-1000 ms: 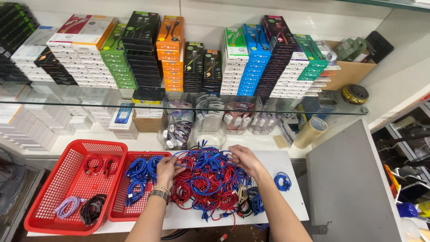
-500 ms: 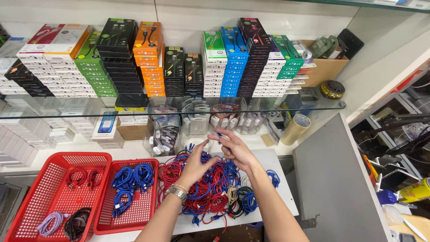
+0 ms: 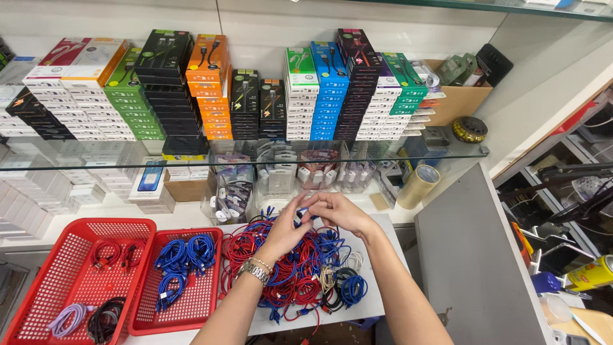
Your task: The person untangles and sorts a pile of red, blue, and black cables on a counter. They coil each cable and place it into one of two red baskets. The person handles the cables one at a time, separating them by color and type.
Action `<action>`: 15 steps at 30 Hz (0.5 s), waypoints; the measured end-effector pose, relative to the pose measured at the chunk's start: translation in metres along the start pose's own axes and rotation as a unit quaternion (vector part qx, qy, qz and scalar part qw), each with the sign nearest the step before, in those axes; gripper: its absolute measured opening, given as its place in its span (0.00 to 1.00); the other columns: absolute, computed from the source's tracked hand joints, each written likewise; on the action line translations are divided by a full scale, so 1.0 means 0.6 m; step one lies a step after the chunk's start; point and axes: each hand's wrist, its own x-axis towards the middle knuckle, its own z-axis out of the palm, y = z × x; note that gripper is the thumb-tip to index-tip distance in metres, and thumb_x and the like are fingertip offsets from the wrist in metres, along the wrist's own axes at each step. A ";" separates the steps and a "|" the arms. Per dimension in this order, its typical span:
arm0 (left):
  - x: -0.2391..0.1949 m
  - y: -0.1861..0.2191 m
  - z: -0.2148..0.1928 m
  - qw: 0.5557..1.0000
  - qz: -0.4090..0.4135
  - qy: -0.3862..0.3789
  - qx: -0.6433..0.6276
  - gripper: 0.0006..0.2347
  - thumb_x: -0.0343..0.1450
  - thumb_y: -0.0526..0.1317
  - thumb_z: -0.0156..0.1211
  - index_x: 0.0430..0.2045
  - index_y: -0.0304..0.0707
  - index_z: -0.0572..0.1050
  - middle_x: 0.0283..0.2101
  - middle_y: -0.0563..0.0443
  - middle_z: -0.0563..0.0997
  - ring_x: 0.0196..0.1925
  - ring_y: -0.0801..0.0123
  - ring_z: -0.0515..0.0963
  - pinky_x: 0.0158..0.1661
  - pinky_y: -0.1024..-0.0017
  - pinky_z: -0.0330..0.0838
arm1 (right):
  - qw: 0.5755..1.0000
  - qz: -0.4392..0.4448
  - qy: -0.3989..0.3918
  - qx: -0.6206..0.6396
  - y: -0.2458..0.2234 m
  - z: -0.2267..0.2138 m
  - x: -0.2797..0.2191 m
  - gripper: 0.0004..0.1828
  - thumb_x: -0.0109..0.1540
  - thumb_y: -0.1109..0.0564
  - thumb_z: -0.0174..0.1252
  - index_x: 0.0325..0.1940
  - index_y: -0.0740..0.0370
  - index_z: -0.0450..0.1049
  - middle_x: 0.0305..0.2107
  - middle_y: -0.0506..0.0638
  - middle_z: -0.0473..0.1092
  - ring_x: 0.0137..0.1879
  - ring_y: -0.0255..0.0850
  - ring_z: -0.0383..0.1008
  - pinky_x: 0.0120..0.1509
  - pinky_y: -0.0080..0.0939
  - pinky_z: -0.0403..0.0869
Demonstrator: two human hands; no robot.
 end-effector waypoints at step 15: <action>-0.034 -0.036 -0.098 0.953 -0.222 -0.183 0.098 0.15 0.67 0.48 0.63 0.40 0.37 0.81 0.45 0.50 0.84 0.46 0.63 0.81 0.50 0.68 0.73 | 0.949 -0.035 0.168 -0.263 0.012 -0.022 0.005 0.10 0.62 0.52 0.61 0.43 0.59 0.81 0.33 0.47 0.80 0.38 0.38 0.76 0.44 0.40 0.71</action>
